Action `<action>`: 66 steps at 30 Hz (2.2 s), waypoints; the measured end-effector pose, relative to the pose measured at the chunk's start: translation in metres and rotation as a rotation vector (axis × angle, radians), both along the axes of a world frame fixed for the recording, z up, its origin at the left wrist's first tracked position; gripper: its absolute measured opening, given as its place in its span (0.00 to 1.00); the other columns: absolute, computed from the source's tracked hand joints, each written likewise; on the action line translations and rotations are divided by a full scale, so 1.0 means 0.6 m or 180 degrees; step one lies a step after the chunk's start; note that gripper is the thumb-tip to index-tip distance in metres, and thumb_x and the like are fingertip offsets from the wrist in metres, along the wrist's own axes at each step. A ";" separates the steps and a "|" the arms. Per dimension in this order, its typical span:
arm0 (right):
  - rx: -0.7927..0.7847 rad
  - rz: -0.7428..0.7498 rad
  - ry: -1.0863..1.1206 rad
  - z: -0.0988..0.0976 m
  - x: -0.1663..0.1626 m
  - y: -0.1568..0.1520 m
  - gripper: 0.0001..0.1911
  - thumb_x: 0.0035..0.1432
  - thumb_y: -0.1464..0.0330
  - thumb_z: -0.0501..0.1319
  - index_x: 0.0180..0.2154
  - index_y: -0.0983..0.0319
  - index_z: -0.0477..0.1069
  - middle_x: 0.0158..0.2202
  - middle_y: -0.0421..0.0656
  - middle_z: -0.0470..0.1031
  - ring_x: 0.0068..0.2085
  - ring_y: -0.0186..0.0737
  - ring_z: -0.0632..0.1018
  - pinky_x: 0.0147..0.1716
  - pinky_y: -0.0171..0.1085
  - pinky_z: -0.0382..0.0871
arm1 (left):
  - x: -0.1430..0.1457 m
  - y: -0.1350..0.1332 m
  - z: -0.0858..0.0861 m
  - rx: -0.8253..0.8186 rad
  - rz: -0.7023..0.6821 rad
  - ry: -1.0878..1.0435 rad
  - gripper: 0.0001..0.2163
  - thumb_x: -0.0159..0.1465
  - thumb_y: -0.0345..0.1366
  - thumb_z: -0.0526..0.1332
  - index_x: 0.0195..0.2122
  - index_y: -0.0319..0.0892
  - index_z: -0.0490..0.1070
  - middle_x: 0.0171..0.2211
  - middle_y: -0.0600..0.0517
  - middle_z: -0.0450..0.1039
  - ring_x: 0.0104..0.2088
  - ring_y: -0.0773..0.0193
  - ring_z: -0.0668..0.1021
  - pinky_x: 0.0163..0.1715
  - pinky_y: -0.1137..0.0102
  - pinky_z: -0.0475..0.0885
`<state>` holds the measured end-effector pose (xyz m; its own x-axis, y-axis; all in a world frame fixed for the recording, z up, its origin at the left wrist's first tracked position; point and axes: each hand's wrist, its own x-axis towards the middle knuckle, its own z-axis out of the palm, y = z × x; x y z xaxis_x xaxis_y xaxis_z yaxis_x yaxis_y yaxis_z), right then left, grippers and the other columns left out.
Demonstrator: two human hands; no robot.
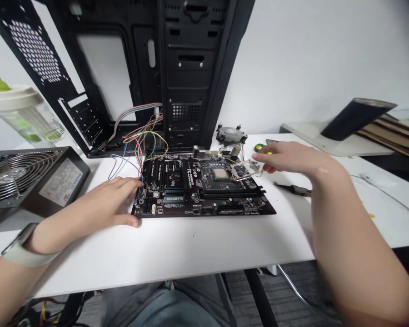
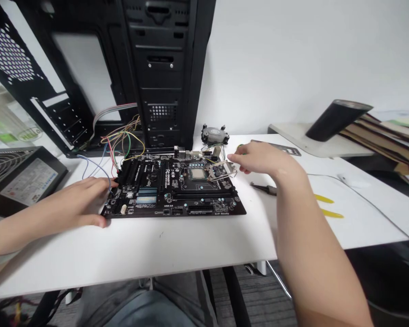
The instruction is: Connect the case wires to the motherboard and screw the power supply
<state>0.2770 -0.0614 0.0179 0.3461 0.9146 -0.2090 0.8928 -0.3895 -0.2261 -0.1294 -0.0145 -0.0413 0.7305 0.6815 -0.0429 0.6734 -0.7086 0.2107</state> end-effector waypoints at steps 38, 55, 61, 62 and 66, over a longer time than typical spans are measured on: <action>0.2256 -0.0246 0.3053 0.021 -0.043 0.022 0.06 0.50 0.76 0.59 0.26 0.61 0.63 0.34 0.46 0.72 0.29 0.32 0.68 0.39 0.39 0.65 | -0.012 -0.017 0.039 -0.0340 0.0158 0.0310 0.34 0.56 0.54 0.61 0.60 0.40 0.63 0.52 0.40 0.73 0.48 0.45 0.77 0.45 0.58 0.72; 0.0900 0.2943 -0.0810 0.022 -0.162 0.101 0.10 0.59 0.73 0.58 0.33 0.64 0.80 0.34 0.45 0.78 0.36 0.38 0.76 0.40 0.38 0.66 | 0.205 -0.197 -0.029 0.1939 -0.0497 -0.0223 0.34 0.53 0.63 0.61 0.44 0.34 0.77 0.46 0.28 0.75 0.44 0.40 0.80 0.46 0.53 0.69; 0.0433 0.2780 -0.1318 -0.006 -0.149 0.123 0.10 0.59 0.70 0.60 0.35 0.64 0.80 0.34 0.46 0.78 0.36 0.40 0.76 0.35 0.38 0.63 | 0.193 -0.195 -0.033 0.1868 -0.0474 -0.0186 0.39 0.46 0.69 0.61 0.43 0.35 0.78 0.44 0.29 0.76 0.43 0.40 0.81 0.45 0.55 0.69; 0.0365 0.2792 -0.1331 -0.007 -0.147 0.126 0.10 0.59 0.70 0.59 0.35 0.63 0.80 0.34 0.45 0.78 0.36 0.40 0.76 0.34 0.38 0.63 | 0.193 -0.194 -0.032 0.1860 -0.0488 -0.0178 0.39 0.46 0.68 0.61 0.43 0.35 0.78 0.44 0.29 0.76 0.43 0.40 0.81 0.45 0.55 0.69; 0.0268 0.2899 -0.1356 -0.012 -0.146 0.128 0.11 0.60 0.72 0.58 0.36 0.63 0.80 0.34 0.45 0.78 0.36 0.39 0.76 0.36 0.38 0.63 | 0.193 -0.193 -0.033 0.1835 -0.0519 -0.0170 0.38 0.46 0.67 0.62 0.44 0.36 0.78 0.45 0.29 0.75 0.43 0.40 0.81 0.44 0.56 0.70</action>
<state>0.1894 0.0156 0.0105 -0.4610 0.8741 -0.1533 0.8553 0.4837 0.1857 -0.0137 -0.1304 -0.0610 0.8185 0.4631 0.3400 0.5456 -0.8119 -0.2076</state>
